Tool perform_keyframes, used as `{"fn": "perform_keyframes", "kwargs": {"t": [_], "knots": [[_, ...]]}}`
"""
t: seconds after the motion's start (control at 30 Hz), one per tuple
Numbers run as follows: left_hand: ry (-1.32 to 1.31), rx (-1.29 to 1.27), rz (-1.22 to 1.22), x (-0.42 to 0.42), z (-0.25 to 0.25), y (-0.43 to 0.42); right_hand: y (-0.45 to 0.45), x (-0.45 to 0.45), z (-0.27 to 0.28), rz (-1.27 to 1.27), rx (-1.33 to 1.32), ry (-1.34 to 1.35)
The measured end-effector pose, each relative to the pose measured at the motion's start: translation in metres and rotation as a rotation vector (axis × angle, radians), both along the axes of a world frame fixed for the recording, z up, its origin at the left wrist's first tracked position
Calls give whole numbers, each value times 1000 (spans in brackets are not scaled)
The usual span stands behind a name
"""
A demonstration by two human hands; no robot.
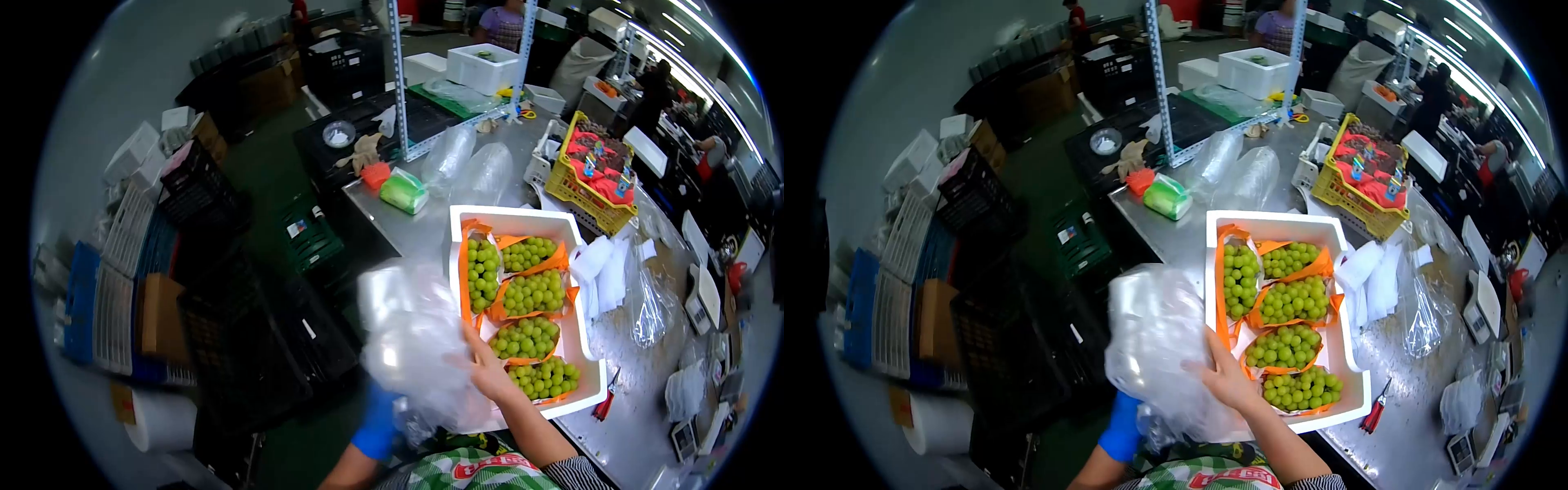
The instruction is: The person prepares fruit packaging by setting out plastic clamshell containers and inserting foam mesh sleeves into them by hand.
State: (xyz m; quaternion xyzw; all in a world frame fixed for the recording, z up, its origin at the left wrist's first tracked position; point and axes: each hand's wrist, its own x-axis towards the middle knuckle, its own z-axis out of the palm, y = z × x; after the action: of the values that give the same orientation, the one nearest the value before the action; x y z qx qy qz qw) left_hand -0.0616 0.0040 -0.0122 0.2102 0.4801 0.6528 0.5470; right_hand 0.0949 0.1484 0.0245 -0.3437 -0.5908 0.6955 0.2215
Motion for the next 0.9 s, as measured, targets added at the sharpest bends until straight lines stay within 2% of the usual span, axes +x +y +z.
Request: {"fn": "perform_keyframes", "kwargs": {"t": [0.03, 0.07, 0.1, 0.13, 0.2, 0.27, 0.37, 0.43, 0.47, 0.57, 0.67, 0.7, 0.73, 0.77, 0.83, 0.9], "knots": [[54, 62, 19, -15, -29, 18, 8, 4, 12, -29, 65, 13], [-12, 45, 96, -22, -38, 31, 9, 12, 24, -55, 115, 20], [-77, 31, 177, -30, -47, 44, 10, 23, 36, -92, 40, 90], [-240, -41, 309, -44, -40, 70, 12, 31, 39, -173, 25, 124], [-318, -5, 325, -72, -55, 116, 12, 52, 47, -272, -22, 74], [-318, 33, 320, -89, -95, 173, 10, 73, 43, -430, -43, 7], [-368, 36, 281, -80, -130, 251, -2, 98, 26, -621, -71, -30], [25, -29, 348, -71, -196, 300, -14, 108, 19, -732, -71, -32], [249, -92, 402, -63, -212, 315, -19, 114, 16, -778, -70, -48], [707, -175, 464, -65, -196, 338, -32, 127, 12, -913, -82, -86], [732, -248, 483, -61, -166, 352, -38, 140, 3, -958, -118, -120], [767, -157, 418, -77, -180, 367, -39, 140, 1, -962, -121, -119], [824, -225, 383, -83, -183, 378, -38, 140, 1, -947, -109, -130], [1027, -213, 351, -105, -221, 403, -38, 139, 2, -935, -96, -146], [1524, -475, 88, -121, -229, 434, -38, 135, 0, -902, -57, -149], [1745, -729, -232, -131, -212, 446, -38, 131, 3, -873, -67, -170]]}}
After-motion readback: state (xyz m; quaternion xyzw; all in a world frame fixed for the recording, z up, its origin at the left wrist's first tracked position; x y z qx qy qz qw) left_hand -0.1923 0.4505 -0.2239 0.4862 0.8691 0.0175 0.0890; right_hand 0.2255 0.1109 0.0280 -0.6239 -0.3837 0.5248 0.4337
